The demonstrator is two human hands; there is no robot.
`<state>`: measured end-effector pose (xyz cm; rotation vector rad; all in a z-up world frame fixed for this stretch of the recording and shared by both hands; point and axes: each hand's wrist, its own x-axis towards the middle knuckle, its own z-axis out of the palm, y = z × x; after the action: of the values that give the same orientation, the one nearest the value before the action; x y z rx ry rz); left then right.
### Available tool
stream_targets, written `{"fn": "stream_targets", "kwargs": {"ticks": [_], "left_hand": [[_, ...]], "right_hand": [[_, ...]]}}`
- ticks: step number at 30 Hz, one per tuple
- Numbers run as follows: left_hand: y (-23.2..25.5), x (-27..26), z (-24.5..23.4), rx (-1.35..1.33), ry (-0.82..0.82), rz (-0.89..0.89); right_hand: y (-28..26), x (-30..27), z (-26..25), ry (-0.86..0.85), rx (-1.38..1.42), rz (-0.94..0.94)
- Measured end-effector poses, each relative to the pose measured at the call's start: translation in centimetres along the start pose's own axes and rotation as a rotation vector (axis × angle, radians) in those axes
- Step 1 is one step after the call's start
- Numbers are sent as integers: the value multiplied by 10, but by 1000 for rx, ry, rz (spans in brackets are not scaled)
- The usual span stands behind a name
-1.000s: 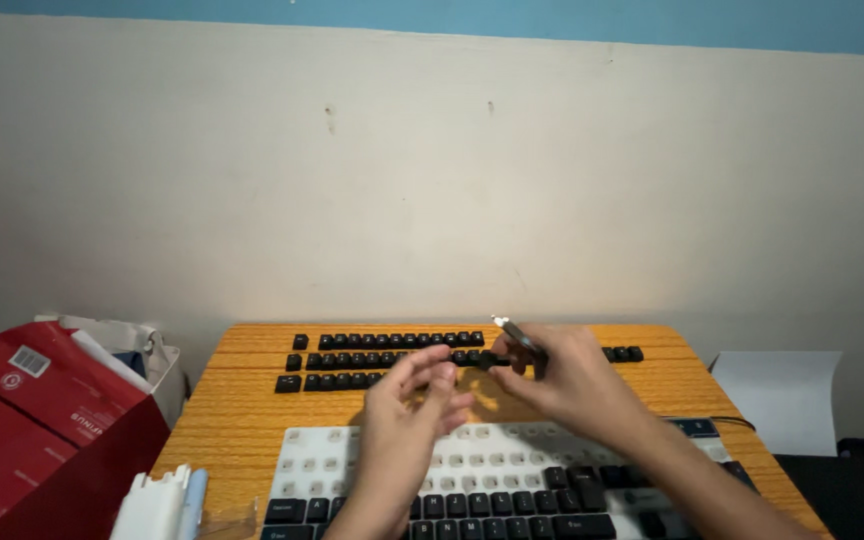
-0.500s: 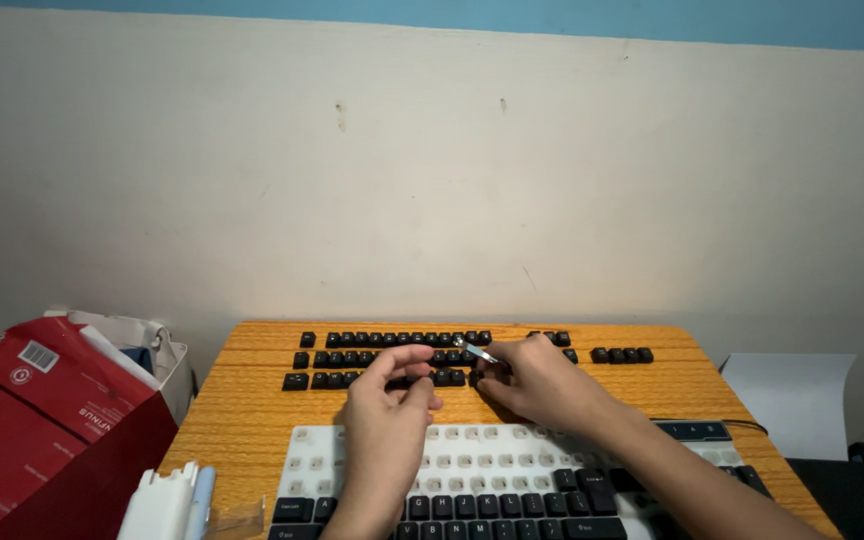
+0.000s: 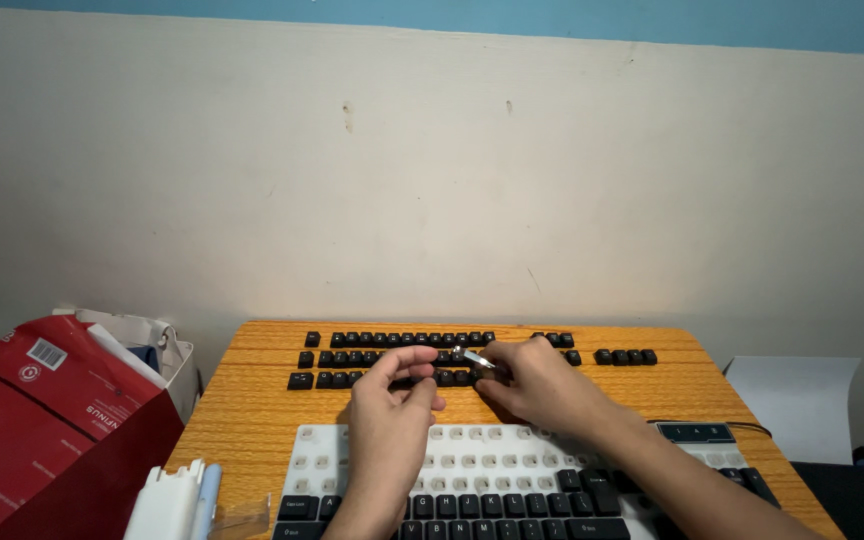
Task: The person uses a metal keycap puller to remove black keycaps from a white keyboard base and places them in rows on the wooden table. The person continues removing keycaps one by one and arranging them in neat lines across the table surface.
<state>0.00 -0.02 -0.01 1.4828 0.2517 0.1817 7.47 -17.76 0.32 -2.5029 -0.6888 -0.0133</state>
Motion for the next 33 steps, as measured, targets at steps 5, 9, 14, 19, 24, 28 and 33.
{"fn": "stream_targets", "kwargs": {"ticks": [5,9,14,19,24,28,33], "left_hand": [[0,1,0,15,6,-17],[-3,2,0,18,3,-17],[-3,1,1,14,13,50],[6,-10,1,275,11,3],[-9,-18,14,624,-257,391],[-23,-32,26,863,-594,541],[-42,-27,36,939,-676,829]], "right_hand": [[6,0,4,46,7,-52],[4,1,3,56,-4,-56],[-1,-3,-1,27,27,20],[24,-1,4,197,387,42],[45,-30,-14,227,853,-5],[28,-63,-32,188,663,373],[12,-85,-47,53,906,480]]}}
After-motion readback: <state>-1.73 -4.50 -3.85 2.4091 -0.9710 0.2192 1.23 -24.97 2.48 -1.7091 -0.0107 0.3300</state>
